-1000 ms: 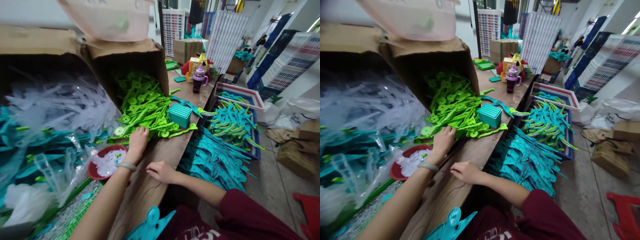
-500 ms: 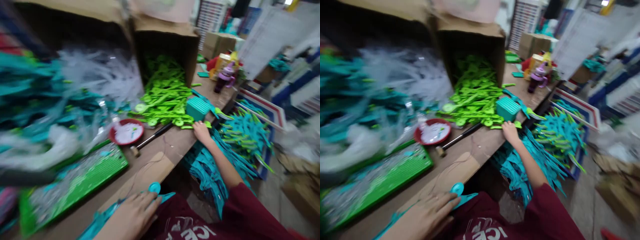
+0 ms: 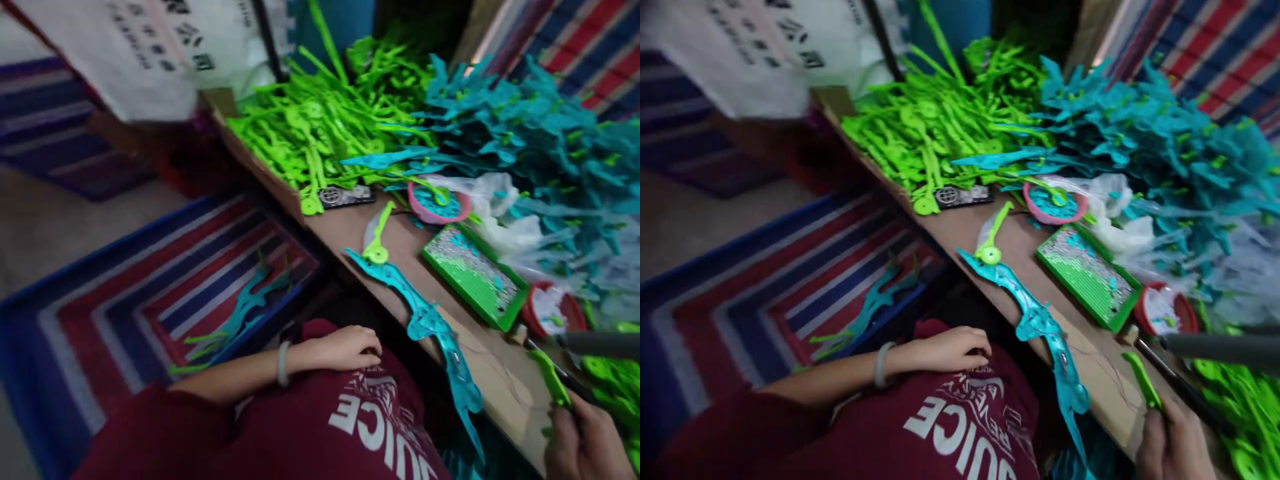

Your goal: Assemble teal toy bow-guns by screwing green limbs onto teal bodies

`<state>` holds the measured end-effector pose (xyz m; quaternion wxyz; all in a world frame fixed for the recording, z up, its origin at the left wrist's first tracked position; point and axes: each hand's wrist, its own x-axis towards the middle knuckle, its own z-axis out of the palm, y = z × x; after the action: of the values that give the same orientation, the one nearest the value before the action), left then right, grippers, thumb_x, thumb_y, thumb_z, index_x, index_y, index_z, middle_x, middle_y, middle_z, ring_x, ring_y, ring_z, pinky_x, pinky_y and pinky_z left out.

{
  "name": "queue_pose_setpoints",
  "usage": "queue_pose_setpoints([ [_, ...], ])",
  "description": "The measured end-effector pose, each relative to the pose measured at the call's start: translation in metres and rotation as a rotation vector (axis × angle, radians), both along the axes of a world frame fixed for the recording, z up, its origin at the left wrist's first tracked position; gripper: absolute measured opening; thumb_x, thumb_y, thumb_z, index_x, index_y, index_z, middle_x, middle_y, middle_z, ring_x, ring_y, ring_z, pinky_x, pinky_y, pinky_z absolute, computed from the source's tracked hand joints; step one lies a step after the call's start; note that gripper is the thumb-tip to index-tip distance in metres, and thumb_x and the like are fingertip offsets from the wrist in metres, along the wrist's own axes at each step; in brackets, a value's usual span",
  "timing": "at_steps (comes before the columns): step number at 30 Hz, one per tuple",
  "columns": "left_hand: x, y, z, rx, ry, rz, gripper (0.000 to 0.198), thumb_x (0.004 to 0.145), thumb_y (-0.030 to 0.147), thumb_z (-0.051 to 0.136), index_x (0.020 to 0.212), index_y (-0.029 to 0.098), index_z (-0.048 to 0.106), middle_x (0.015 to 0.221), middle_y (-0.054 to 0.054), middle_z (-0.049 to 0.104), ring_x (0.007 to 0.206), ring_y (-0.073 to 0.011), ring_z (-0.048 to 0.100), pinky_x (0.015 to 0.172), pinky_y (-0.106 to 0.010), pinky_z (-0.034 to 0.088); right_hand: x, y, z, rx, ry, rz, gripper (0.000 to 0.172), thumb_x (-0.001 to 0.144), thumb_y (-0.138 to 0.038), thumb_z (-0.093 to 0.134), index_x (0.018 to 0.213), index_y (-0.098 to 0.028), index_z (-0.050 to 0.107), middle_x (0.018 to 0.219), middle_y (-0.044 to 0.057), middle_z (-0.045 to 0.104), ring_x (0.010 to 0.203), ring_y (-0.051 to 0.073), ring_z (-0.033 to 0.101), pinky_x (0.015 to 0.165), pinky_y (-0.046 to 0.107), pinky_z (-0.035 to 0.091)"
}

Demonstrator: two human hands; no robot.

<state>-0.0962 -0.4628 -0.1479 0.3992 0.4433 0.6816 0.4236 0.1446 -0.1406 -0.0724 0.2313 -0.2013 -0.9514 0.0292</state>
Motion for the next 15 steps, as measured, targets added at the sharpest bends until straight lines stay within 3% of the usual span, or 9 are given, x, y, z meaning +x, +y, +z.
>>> queue_pose_setpoints([
  [3,0.000,-0.020,-0.020,0.085,-0.051,0.111,0.012,0.088,0.024,0.066,0.095,0.020,0.075,0.096,-0.006,0.074,0.092,-0.0200,0.068,0.089,-0.030,0.049,-0.064,0.009,-0.005,0.037,-0.037,0.104,0.042,0.096,-0.044,0.041,0.112,-0.016,0.067,0.090,0.012,0.070,0.079,0.027,0.069,0.070,0.037,0.051],
  [5,-0.003,-0.031,-0.027,0.158,-0.107,0.188,0.011,0.087,0.024,0.067,0.093,0.020,0.076,0.095,-0.005,0.074,0.090,-0.0186,0.068,0.088,-0.028,0.049,-0.090,0.017,-0.014,0.049,-0.104,0.185,0.045,0.095,-0.046,0.040,0.113,-0.016,0.068,0.090,0.014,0.071,0.078,0.028,0.069,0.069,0.038,0.052],
  [10,-0.010,-0.040,-0.042,0.233,-0.274,0.519,0.014,0.091,0.025,0.062,0.090,0.016,0.073,0.087,-0.006,0.074,0.080,-0.0166,0.067,0.075,-0.027,0.051,-0.122,0.034,-0.032,0.084,-0.155,0.223,0.049,0.095,-0.045,0.040,0.118,-0.011,0.067,0.097,0.020,0.073,0.085,0.034,0.071,0.071,0.044,0.055],
  [13,-0.014,-0.028,-0.046,0.252,-0.386,0.649,0.012,0.087,0.024,0.066,0.090,0.014,0.070,0.081,-0.005,0.072,0.074,-0.0167,0.068,0.070,-0.028,0.053,-0.140,0.024,-0.026,0.161,-0.121,0.251,0.052,0.097,-0.045,0.038,0.119,-0.008,0.067,0.093,0.021,0.071,0.085,0.034,0.069,0.073,0.046,0.055],
  [15,-0.014,-0.019,-0.044,0.267,-0.468,0.681,0.019,0.086,0.027,0.067,0.100,0.014,0.068,0.088,-0.008,0.073,0.074,-0.0176,0.070,0.067,-0.029,0.055,-0.144,0.005,-0.013,0.260,-0.085,0.239,0.052,0.098,-0.044,0.040,0.124,-0.007,0.065,0.103,0.024,0.069,0.096,0.036,0.067,0.081,0.049,0.055],
])
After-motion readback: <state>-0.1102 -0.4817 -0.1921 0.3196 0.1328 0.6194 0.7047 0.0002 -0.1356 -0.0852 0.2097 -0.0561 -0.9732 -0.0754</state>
